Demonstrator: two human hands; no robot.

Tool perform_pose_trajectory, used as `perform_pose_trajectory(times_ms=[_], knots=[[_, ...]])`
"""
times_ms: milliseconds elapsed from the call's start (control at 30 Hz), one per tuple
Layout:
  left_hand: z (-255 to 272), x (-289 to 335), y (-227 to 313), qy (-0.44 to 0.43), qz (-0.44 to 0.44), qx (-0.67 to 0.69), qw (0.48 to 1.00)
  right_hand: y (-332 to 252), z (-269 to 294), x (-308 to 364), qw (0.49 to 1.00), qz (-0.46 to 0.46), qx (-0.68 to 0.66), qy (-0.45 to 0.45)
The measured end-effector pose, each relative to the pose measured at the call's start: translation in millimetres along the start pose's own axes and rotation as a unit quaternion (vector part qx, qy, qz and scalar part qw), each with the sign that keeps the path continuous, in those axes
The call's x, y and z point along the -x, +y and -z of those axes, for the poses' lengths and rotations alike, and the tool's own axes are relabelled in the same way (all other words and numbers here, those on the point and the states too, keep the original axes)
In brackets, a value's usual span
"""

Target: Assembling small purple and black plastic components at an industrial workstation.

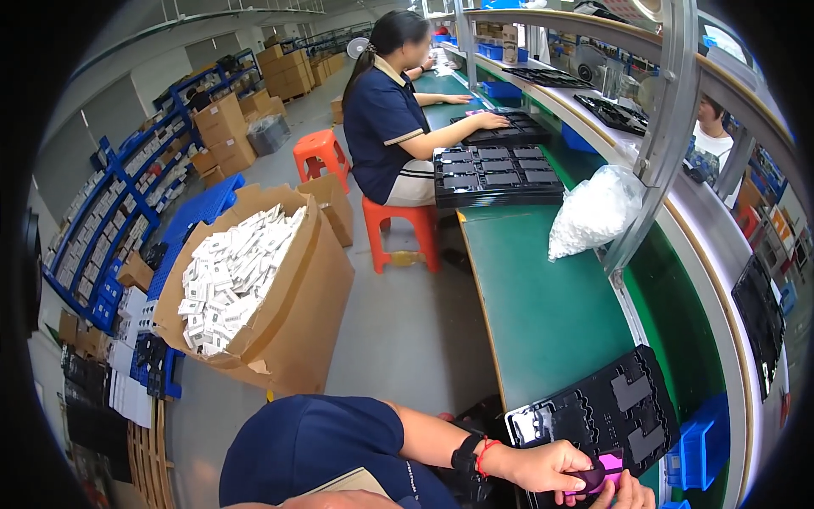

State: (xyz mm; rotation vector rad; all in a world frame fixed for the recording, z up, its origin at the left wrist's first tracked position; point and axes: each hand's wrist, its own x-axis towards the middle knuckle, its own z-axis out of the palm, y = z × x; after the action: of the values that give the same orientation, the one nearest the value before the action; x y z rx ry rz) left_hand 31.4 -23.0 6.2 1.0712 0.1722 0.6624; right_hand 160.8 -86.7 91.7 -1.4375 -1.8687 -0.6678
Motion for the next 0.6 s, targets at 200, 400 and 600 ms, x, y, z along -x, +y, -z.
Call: perform_pose_trajectory(times_ms=[200,400,600], knots=[[-5,3,0,0.011,-0.037,-0.007,0.999,10,-8,30,0.878,-0.335,-0.338,-0.049],[-4,3,-3,-0.002,-0.058,-0.027,0.998,31,-5,43,0.776,-0.467,-0.400,-0.140],[-3,3,-4,-0.008,-0.084,-0.051,0.995,25,9,22,0.628,-0.477,-0.547,-0.281]])
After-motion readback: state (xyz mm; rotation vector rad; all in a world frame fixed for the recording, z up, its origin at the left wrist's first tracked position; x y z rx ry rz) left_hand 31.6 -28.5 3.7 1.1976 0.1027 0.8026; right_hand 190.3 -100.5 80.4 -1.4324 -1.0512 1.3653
